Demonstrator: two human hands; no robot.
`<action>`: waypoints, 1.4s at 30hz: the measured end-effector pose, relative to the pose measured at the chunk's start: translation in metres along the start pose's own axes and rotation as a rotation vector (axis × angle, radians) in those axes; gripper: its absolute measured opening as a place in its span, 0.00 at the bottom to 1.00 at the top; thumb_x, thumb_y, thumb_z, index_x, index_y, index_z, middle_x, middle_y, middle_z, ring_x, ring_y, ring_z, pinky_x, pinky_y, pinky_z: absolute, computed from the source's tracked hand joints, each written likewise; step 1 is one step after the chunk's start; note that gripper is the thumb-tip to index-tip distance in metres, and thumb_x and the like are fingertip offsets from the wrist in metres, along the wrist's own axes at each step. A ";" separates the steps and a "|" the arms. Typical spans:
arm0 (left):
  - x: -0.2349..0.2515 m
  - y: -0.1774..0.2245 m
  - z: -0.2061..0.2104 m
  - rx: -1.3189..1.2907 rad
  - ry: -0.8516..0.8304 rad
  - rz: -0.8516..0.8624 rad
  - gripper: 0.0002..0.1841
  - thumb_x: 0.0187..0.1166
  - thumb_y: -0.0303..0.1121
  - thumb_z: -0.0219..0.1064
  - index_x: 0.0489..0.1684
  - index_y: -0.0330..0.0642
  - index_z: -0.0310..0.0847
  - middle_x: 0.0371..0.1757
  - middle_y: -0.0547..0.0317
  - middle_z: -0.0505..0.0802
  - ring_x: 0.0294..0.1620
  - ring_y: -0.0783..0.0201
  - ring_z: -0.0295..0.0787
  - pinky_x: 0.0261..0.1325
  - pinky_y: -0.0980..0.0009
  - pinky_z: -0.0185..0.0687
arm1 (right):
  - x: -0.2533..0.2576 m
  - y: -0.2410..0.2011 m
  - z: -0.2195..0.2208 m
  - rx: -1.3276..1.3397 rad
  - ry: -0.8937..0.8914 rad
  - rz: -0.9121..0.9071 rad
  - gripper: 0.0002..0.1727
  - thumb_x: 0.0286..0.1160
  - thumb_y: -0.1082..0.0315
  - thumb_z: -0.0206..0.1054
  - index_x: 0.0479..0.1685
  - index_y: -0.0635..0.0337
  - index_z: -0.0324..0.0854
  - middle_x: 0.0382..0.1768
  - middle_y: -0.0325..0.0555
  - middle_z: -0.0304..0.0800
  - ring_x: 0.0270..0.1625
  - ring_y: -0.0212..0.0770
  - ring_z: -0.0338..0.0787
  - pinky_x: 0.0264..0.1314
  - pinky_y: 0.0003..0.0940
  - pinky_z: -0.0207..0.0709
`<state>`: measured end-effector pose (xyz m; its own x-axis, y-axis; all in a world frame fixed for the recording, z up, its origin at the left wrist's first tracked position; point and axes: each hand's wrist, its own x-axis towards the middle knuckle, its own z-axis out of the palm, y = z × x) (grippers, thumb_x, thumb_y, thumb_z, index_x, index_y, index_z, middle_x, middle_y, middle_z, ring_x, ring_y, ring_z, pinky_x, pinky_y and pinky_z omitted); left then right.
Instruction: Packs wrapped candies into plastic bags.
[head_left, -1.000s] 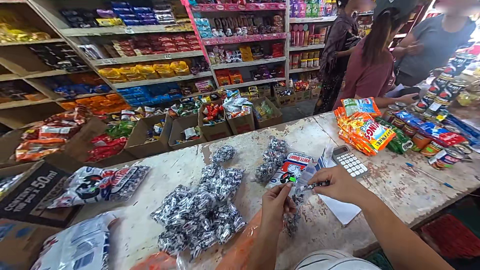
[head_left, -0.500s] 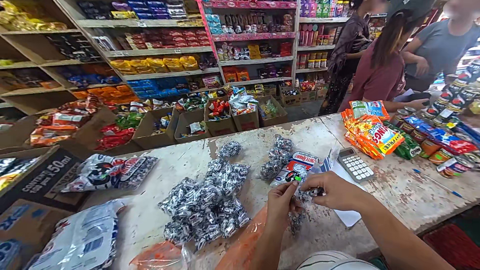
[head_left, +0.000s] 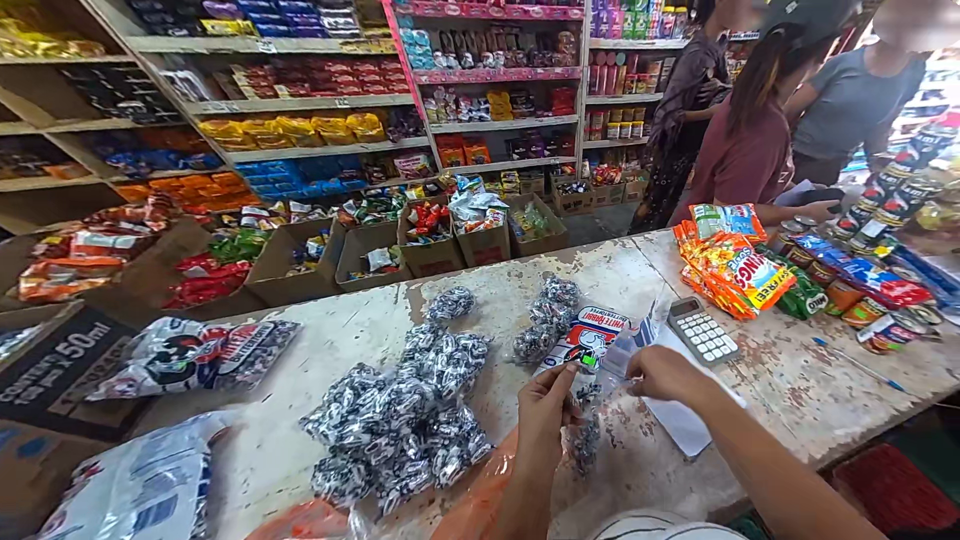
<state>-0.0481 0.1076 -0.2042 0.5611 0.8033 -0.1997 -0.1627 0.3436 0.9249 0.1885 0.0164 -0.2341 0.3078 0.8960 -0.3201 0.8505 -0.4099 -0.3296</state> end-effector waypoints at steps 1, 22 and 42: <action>-0.001 -0.001 0.000 0.011 -0.012 0.009 0.09 0.85 0.31 0.66 0.48 0.34 0.90 0.15 0.63 0.82 0.09 0.74 0.73 0.15 0.76 0.76 | 0.011 0.015 0.027 0.017 0.059 0.023 0.24 0.58 0.51 0.82 0.54 0.53 0.90 0.56 0.59 0.90 0.61 0.64 0.88 0.60 0.72 0.79; -0.007 -0.007 0.003 -0.022 0.034 0.031 0.09 0.87 0.25 0.60 0.43 0.33 0.88 0.10 0.67 0.78 0.07 0.75 0.73 0.14 0.78 0.77 | 0.065 -0.059 0.054 0.079 0.020 -0.044 0.22 0.76 0.62 0.68 0.56 0.78 0.83 0.63 0.73 0.85 0.71 0.69 0.82 0.75 0.66 0.71; 0.006 -0.013 -0.001 -0.031 -0.003 -0.010 0.09 0.85 0.29 0.65 0.47 0.32 0.89 0.13 0.62 0.81 0.09 0.72 0.74 0.14 0.75 0.78 | 0.063 -0.005 0.073 0.149 0.270 0.015 0.16 0.63 0.54 0.74 0.47 0.49 0.91 0.61 0.52 0.88 0.63 0.56 0.88 0.61 0.62 0.83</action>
<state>-0.0433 0.1079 -0.2176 0.5655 0.7981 -0.2081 -0.1821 0.3668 0.9123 0.1724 0.0626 -0.3175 0.4388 0.8946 -0.0846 0.7794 -0.4258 -0.4596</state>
